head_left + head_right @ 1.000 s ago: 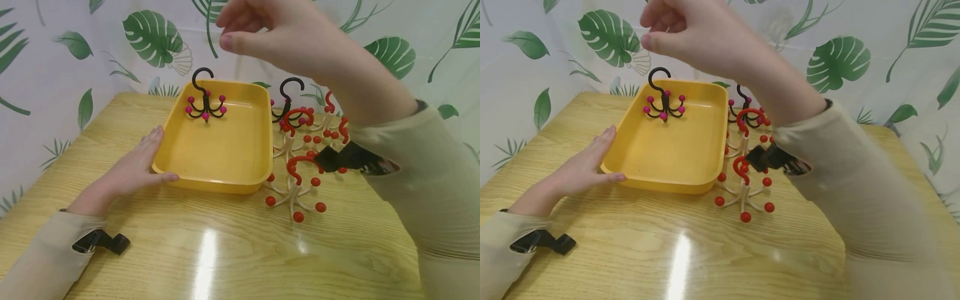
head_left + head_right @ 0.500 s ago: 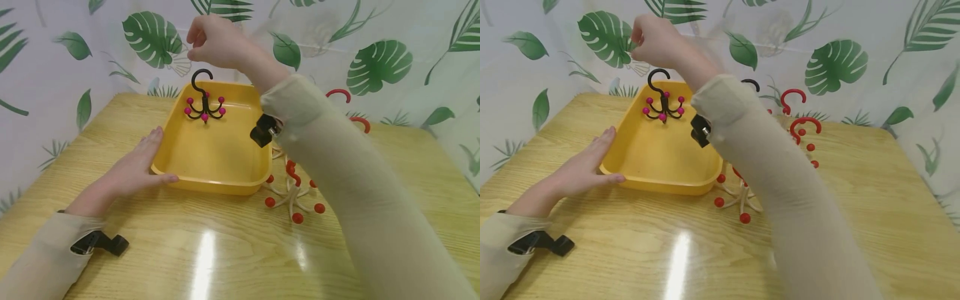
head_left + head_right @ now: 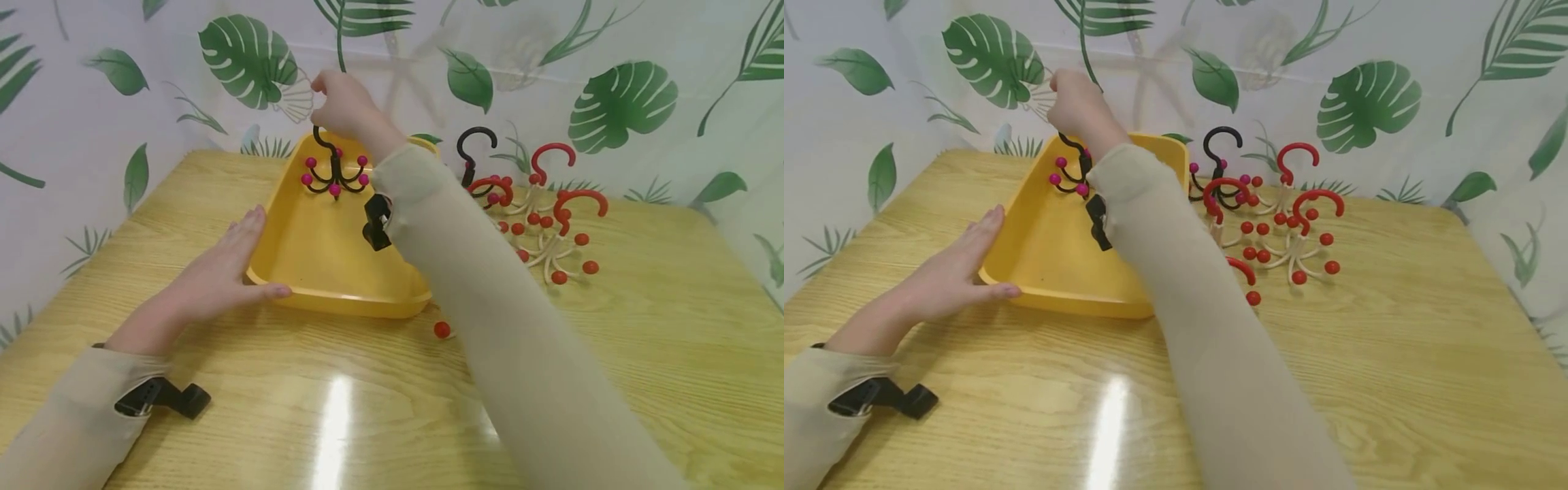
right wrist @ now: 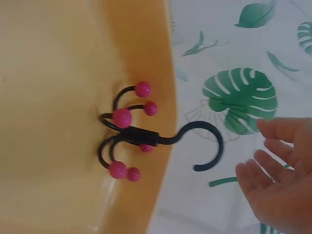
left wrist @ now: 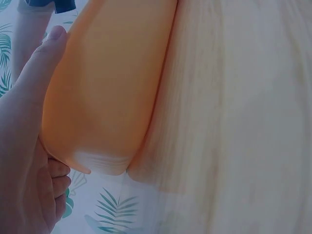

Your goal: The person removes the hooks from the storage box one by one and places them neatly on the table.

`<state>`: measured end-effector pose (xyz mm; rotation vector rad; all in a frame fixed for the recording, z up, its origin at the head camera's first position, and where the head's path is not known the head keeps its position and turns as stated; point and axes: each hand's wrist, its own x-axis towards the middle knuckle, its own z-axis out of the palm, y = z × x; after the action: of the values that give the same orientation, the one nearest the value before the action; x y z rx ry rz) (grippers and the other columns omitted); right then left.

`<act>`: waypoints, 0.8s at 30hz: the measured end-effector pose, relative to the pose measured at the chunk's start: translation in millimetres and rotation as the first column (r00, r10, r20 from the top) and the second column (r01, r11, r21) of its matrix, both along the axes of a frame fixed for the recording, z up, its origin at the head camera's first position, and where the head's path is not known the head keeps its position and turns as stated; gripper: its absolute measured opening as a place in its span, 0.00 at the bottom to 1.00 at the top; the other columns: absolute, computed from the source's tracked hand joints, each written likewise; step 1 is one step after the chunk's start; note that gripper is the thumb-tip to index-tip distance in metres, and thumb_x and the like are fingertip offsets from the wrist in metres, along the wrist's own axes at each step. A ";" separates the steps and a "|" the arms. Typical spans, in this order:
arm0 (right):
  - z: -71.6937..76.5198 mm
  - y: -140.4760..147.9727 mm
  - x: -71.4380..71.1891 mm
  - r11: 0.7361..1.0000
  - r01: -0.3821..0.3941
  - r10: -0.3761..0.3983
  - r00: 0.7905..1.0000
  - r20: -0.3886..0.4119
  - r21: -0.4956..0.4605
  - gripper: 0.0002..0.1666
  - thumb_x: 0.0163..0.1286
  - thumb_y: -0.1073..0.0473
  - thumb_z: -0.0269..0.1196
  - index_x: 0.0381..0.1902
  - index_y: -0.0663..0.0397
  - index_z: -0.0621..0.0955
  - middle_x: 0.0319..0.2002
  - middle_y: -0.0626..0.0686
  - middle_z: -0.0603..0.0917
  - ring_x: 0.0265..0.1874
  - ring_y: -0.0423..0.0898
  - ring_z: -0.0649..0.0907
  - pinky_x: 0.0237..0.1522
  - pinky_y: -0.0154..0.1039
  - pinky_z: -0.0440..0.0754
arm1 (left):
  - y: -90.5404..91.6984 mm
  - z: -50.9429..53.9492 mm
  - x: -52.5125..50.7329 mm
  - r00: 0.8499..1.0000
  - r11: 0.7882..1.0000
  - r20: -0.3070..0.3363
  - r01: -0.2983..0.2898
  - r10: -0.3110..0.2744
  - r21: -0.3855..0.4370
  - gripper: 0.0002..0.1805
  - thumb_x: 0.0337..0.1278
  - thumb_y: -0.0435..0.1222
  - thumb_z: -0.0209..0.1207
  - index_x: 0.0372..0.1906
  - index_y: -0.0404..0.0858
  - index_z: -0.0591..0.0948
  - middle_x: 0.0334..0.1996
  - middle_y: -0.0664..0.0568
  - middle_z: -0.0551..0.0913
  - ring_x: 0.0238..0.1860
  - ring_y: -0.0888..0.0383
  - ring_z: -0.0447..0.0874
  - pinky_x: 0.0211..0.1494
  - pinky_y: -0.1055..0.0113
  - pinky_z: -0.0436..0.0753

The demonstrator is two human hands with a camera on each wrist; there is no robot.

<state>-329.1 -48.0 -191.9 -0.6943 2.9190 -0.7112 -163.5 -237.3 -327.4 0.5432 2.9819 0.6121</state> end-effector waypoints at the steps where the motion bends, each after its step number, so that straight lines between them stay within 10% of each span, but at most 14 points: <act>1: -4.1 -1.1 -2.3 1.000 0.019 -0.019 1.000 0.004 -0.004 0.31 0.70 0.61 0.53 0.71 0.54 0.63 0.69 0.50 0.65 0.63 0.43 0.66 0.58 0.27 0.66 | 0.1 0.2 -0.1 1.000 1.000 0.003 0.000 0.000 0.002 0.64 0.50 0.66 0.57 0.74 0.39 0.31 0.75 0.49 0.30 0.75 0.50 0.30 0.74 0.52 0.42; 13: -38.1 -10.4 -15.9 0.988 0.004 -0.008 1.000 0.023 0.151 0.45 0.68 0.63 0.55 0.76 0.52 0.46 0.76 0.51 0.41 0.74 0.44 0.44 0.71 0.34 0.42 | -2.0 -0.1 -0.7 1.000 1.000 -0.008 0.000 0.000 0.004 0.64 0.50 0.66 0.57 0.74 0.39 0.31 0.75 0.48 0.31 0.75 0.49 0.31 0.74 0.52 0.42; 24: -39.4 -3.4 -16.6 0.988 0.057 -0.047 0.996 -0.069 0.146 0.33 0.69 0.68 0.50 0.72 0.50 0.64 0.68 0.54 0.64 0.65 0.52 0.64 0.65 0.36 0.64 | -2.9 -2.1 -2.3 1.000 1.000 -0.019 0.004 -0.004 0.014 0.64 0.49 0.67 0.57 0.75 0.38 0.33 0.75 0.48 0.32 0.75 0.51 0.31 0.74 0.54 0.41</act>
<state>-345.7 -51.4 -231.2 -0.6411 3.0206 -0.4771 -165.8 -240.2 -329.5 0.5592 2.9951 0.6322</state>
